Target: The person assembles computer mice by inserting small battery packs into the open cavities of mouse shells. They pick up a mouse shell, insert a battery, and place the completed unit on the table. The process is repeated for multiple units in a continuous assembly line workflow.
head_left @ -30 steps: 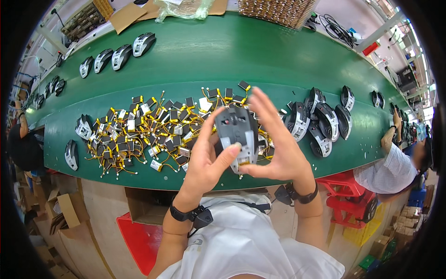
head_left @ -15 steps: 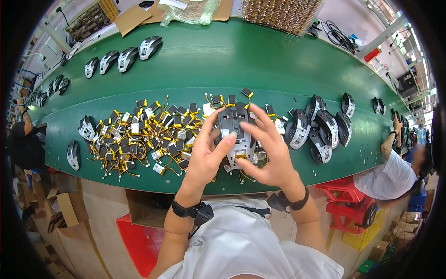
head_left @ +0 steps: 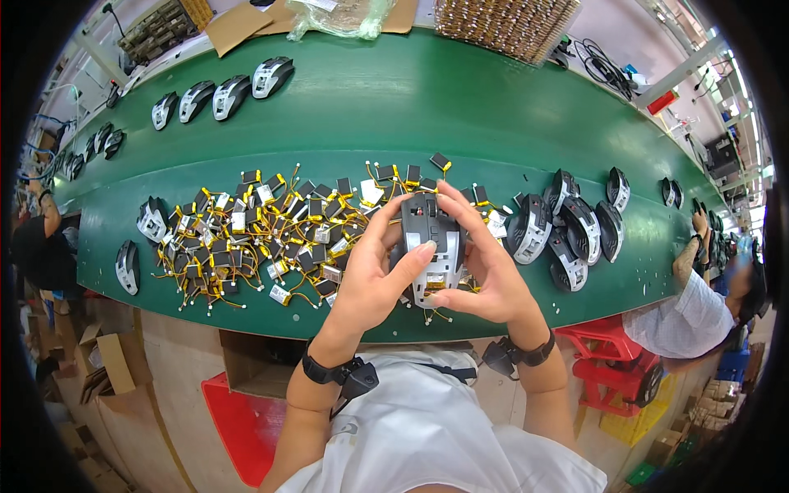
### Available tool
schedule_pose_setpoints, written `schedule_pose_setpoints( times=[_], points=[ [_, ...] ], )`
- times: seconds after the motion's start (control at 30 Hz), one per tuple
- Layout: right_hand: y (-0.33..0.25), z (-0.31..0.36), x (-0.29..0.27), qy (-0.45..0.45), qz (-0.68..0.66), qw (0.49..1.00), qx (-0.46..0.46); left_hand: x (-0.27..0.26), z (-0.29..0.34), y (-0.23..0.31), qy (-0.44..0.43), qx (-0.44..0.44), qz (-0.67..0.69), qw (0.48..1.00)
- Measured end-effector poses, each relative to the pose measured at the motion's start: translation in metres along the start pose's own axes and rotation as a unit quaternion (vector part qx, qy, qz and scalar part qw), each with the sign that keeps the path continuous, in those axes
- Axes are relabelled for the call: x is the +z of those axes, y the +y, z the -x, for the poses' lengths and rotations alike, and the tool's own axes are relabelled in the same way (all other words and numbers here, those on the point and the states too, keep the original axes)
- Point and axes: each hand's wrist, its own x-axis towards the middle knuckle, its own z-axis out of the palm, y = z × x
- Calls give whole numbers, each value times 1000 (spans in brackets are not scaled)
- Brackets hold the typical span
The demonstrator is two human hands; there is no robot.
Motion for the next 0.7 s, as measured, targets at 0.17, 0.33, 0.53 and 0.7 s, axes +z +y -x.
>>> schedule_pose_setpoints(
  times=[0.17,0.33,0.53,0.7],
  points=[
    [-5,2,2,-10,64,997,38,-1,-3,3,12,22,-33,999],
    [-7,-1,8,19,37,998,53,-4,-4,3,14,38,-66,997],
    [-9,-12,12,12,39,997,60,-7,-7,2,31,80,-126,988],
    [-11,-24,-3,-48,-61,995,58,-13,-14,14,11,41,-69,997]
  ],
)
